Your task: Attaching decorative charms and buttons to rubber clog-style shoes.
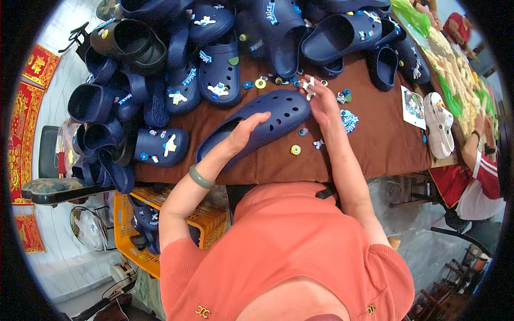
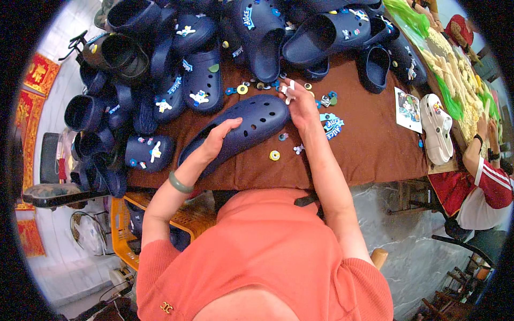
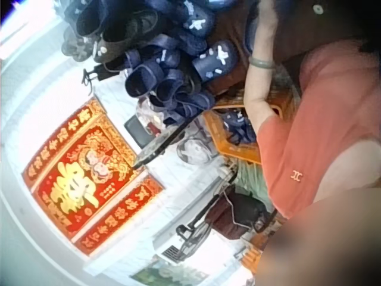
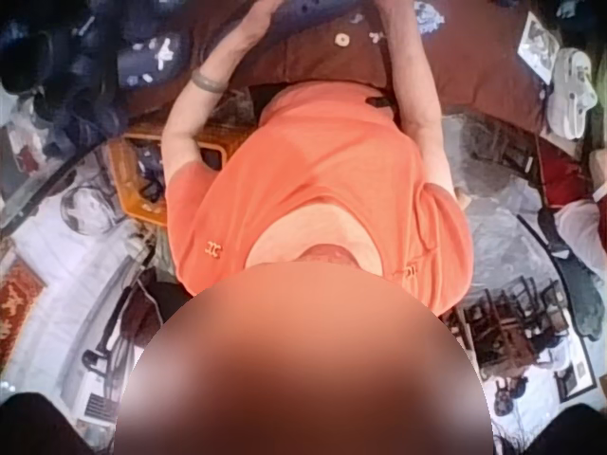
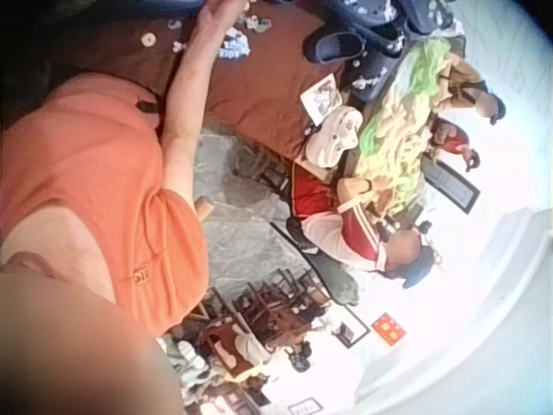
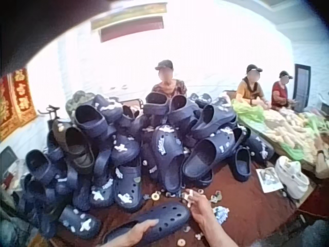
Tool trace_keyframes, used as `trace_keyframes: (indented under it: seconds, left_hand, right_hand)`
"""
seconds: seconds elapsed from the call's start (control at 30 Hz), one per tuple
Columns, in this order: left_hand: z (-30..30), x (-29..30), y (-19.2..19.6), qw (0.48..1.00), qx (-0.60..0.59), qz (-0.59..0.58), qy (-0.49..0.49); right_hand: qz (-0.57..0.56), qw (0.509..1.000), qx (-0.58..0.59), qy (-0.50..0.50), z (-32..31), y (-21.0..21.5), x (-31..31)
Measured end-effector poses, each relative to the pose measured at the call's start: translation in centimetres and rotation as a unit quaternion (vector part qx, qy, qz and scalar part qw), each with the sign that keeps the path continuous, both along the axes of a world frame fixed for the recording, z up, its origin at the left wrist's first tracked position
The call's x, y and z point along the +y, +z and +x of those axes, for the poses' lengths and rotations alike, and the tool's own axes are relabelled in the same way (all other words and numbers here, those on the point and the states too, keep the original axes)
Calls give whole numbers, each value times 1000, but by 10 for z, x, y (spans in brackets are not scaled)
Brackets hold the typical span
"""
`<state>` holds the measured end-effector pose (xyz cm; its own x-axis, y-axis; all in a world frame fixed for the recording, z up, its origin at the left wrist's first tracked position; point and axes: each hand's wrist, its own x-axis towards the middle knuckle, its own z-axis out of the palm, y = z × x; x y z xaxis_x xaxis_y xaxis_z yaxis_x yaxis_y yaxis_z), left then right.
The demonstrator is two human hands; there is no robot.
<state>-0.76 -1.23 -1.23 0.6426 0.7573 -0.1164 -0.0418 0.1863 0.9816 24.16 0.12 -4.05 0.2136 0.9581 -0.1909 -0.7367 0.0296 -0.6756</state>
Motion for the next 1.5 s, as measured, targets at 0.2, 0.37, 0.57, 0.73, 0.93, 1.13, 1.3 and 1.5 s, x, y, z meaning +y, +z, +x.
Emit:
trace_keyframes:
  seconds: [0.2,0.37,0.57,0.73,0.93,1.13,1.3,1.5]
  left_hand:
    - [2,8,6,999,12,-45,-26]
    - [4,6,4,996,0,-76,-43]
    - [4,1,17,999,18,-27,-39]
    - [4,0,28,995,37,-58,-74]
    - [4,-3,34,996,60,-18,-69]
    - [6,-2,28,997,23,-6,-69]
    - [9,1,18,991,-38,-110,-61]
    - [7,5,5,995,-33,-74,-66]
  right_hand:
    - [85,925,-368,-33,-16,10,-12]
    - [230,727,-647,-4,-19,19,-21]
    - [153,773,-615,37,-10,30,-29]
    - [237,650,-722,-29,-9,38,-36]
    - [217,513,-830,-40,-14,54,-53]
    - [192,419,-887,-24,-24,59,-51]
    - [205,533,-819,48,-7,63,-45]
    - [187,526,-819,137,4,70,-24]
